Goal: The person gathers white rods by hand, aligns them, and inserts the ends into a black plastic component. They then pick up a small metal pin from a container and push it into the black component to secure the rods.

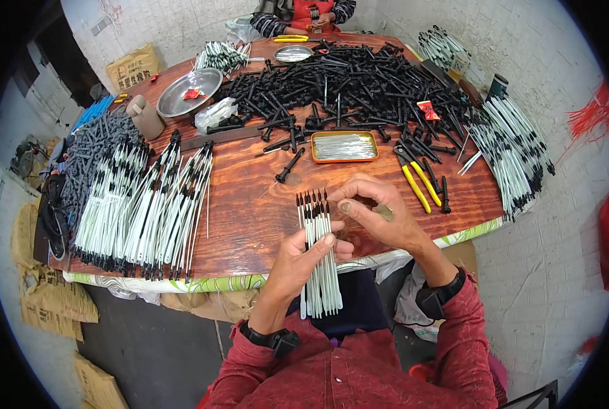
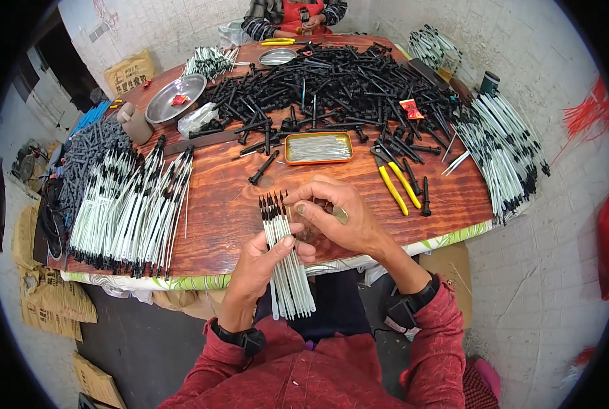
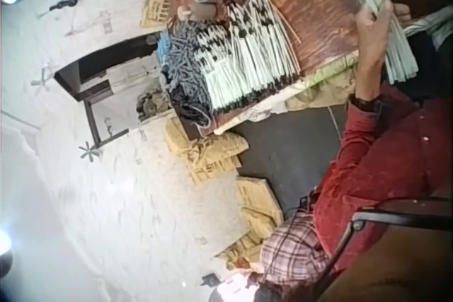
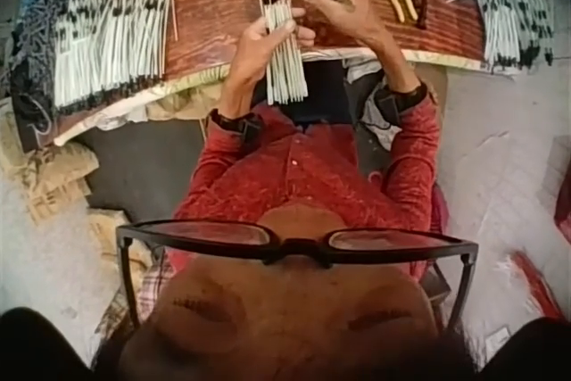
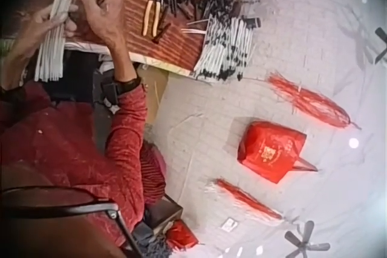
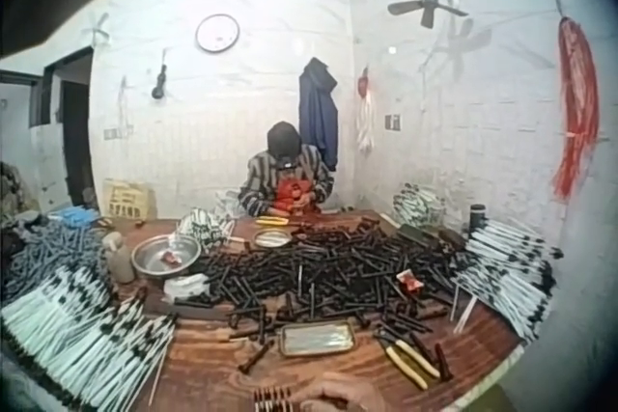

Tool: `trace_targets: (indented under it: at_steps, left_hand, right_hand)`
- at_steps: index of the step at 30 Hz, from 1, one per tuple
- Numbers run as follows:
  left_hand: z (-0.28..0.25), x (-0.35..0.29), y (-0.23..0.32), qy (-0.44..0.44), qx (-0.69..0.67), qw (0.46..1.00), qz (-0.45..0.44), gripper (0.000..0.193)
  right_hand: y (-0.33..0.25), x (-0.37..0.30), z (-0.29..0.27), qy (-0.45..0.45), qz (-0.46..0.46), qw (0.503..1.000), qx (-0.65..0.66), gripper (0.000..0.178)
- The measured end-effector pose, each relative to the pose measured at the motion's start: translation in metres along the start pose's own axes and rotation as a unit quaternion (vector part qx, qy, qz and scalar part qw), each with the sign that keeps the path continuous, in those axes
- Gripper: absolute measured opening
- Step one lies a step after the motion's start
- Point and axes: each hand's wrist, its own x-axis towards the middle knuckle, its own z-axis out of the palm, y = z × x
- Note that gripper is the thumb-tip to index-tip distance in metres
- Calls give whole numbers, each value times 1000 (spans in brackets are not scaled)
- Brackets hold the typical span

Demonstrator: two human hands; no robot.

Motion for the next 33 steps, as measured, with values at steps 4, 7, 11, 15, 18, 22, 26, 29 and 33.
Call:
trace_targets:
  at_steps: [4,7,11,15,18,22,26,29,33]
  left_hand:
    - [1,0,1,-2,-3,1000,2,37]
    - [0,-1,2,0,-1,1000,1,37]
    - [-1,0,0,-5,-3,1000,7,37]
    - [1,-3,0,-7,11,1000,10,36]
    - [4,-4,1,-5,43,999,13,36]
    - [5,-4,4,-6,52,999,14,35]
    - [4,-3,2,-15,49,999,15,34]
    - [2,-2,3,-30,56,998,11,35]
    - [2,-3,4,-37,62,997,12,36]
  right_hand:
    - [5,0,1,-1,-7,1000,0,19]
    - [-2,2,1,-2,-6,1000,-12,18]
    - [-1,3,1,7,-56,995,-83,18]
    - [-8,3,3,18,-84,988,-130,18]
    - [-12,2,2,21,-93,983,-158,18]
    - [-14,2,1,15,-109,975,-191,19]
    - [-15,2,-1,12,-108,979,-172,19]
    - [-16,1,-1,13,-107,980,-167,19]
    - [-25,1,-2,9,-105,970,-219,18]
